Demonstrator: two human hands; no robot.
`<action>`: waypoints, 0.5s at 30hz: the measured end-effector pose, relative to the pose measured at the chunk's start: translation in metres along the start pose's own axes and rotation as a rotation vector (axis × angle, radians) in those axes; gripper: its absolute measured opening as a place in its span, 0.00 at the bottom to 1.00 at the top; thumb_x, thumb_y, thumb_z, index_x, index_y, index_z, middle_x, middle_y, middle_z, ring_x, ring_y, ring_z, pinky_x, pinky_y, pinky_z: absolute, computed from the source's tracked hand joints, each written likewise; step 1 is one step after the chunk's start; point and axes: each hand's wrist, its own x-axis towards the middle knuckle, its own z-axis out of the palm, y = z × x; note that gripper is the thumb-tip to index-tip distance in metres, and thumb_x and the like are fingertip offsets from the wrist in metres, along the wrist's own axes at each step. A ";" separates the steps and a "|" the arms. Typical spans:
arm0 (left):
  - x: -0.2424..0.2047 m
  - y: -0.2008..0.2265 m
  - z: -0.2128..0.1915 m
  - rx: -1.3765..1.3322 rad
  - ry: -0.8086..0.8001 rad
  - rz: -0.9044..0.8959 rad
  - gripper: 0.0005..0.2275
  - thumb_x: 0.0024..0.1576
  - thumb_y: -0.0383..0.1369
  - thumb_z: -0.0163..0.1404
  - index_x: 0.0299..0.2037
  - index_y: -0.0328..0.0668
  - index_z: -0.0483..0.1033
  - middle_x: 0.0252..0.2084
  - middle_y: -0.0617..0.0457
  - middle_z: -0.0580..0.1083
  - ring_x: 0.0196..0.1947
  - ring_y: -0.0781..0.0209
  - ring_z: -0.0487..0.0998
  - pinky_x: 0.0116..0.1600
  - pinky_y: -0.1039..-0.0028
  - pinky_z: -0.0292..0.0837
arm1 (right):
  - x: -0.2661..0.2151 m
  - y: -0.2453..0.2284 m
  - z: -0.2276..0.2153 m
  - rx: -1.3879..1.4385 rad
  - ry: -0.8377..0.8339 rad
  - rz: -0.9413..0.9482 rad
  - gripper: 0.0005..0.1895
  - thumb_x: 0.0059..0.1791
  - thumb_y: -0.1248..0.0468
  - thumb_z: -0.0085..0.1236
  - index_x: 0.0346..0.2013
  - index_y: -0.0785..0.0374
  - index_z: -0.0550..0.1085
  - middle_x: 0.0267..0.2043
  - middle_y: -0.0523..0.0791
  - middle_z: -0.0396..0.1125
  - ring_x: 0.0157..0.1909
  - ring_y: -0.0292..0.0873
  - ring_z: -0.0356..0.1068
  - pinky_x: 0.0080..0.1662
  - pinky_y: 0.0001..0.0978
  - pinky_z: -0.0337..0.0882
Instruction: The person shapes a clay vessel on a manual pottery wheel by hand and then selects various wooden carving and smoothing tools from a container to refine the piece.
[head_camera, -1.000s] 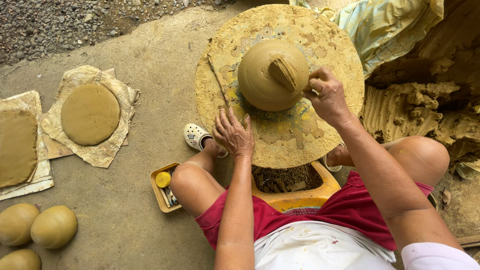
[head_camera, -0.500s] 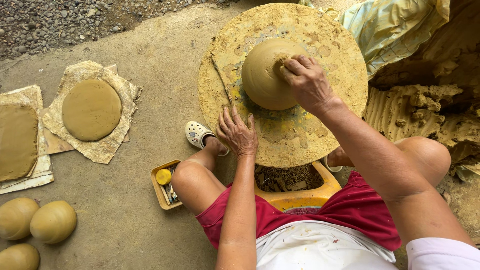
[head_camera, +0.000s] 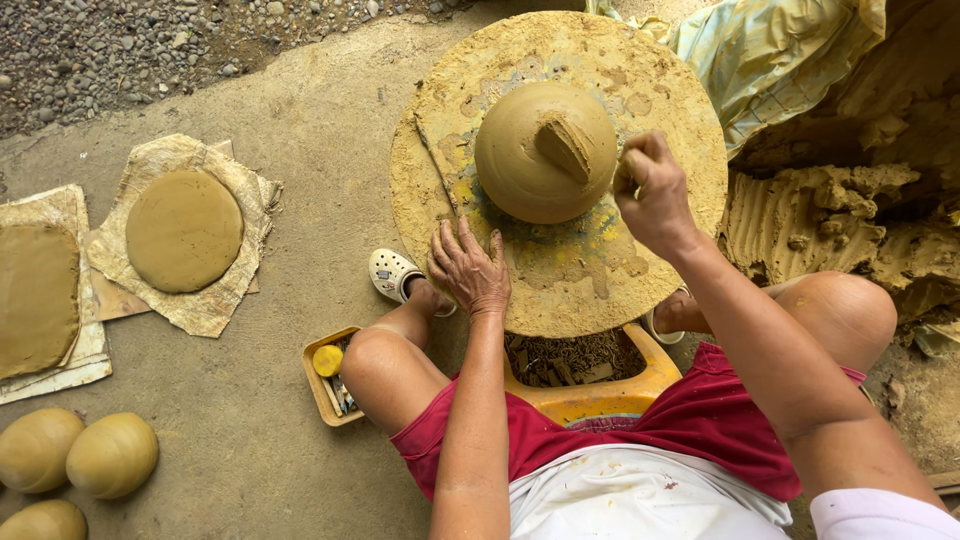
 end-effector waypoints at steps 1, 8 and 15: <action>0.000 0.000 0.000 -0.006 -0.001 -0.001 0.28 0.65 0.55 0.40 0.69 0.46 0.62 0.72 0.44 0.58 0.74 0.46 0.52 0.74 0.46 0.40 | 0.008 -0.003 -0.001 0.040 0.006 -0.018 0.04 0.50 0.75 0.58 0.34 0.66 0.72 0.49 0.49 0.69 0.50 0.44 0.72 0.48 0.33 0.81; 0.004 -0.003 -0.001 0.000 -0.014 0.004 0.29 0.64 0.55 0.40 0.70 0.46 0.62 0.72 0.45 0.58 0.74 0.46 0.52 0.74 0.47 0.40 | 0.067 -0.021 0.005 0.231 -0.012 -0.166 0.14 0.49 0.71 0.68 0.46 0.52 0.82 0.54 0.41 0.76 0.57 0.39 0.72 0.63 0.35 0.73; 0.009 -0.007 0.001 0.002 -0.007 0.020 0.29 0.64 0.56 0.40 0.70 0.47 0.62 0.72 0.47 0.59 0.74 0.47 0.52 0.75 0.48 0.41 | 0.031 -0.001 0.012 0.232 0.039 -0.084 0.13 0.48 0.68 0.70 0.44 0.49 0.82 0.52 0.39 0.76 0.55 0.36 0.74 0.59 0.32 0.73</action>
